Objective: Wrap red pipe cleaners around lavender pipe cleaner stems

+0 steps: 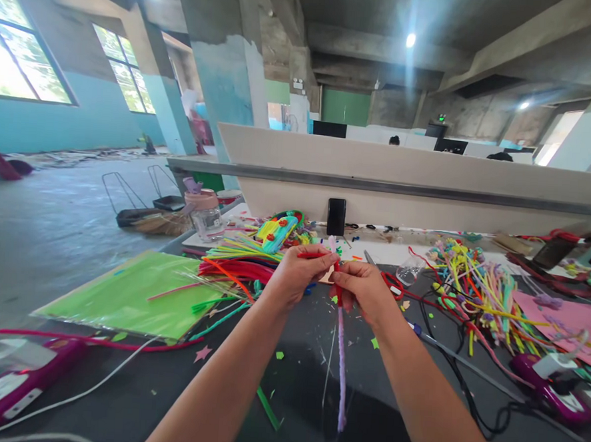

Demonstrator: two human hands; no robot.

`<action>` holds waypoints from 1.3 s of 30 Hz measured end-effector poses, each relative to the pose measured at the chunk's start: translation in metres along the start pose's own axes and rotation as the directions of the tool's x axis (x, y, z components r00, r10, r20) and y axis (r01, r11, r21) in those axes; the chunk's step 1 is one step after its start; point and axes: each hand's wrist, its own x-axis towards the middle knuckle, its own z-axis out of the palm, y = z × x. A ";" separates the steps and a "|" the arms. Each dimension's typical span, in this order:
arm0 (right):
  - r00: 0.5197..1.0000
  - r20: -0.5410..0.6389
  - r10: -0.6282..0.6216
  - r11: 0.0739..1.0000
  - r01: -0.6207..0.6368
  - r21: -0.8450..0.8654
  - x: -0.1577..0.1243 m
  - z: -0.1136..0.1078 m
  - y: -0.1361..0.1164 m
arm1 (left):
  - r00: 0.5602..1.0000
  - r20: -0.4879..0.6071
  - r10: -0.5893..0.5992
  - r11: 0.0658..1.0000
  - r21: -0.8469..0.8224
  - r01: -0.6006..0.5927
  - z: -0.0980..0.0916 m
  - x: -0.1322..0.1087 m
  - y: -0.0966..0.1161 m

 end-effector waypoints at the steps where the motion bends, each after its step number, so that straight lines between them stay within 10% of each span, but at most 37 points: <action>1: 0.999 -0.037 -0.014 0.998 0.012 -0.062 0.000 0.002 0.001 | 1.000 -0.004 0.004 1.000 0.013 -0.004 0.000 0.000 0.000; 6: 0.994 -0.105 -0.027 0.964 -0.002 -0.268 -0.005 0.005 -0.002 | 0.999 0.027 -0.044 0.999 -0.013 0.044 -0.003 0.000 -0.001; 12: 0.943 0.319 0.096 0.976 -0.027 -0.216 -0.017 -0.016 -0.024 | 0.976 0.188 -0.113 0.988 -0.081 0.130 -0.008 -0.004 0.005; 19: 0.861 0.497 0.112 0.990 -0.054 -0.129 -0.008 -0.029 -0.014 | 0.948 0.275 -0.162 0.977 -0.088 0.192 -0.006 -0.007 0.003; 28: 0.979 0.201 0.021 0.989 0.009 -0.148 -0.003 -0.012 -0.003 | 0.999 0.043 0.015 0.980 0.198 -0.023 -0.004 -0.006 0.010; 39: 1.000 0.005 -0.020 0.867 0.020 -0.498 -0.003 -0.003 0.000 | 0.982 -0.073 0.174 0.781 0.618 -0.092 0.003 -0.010 0.013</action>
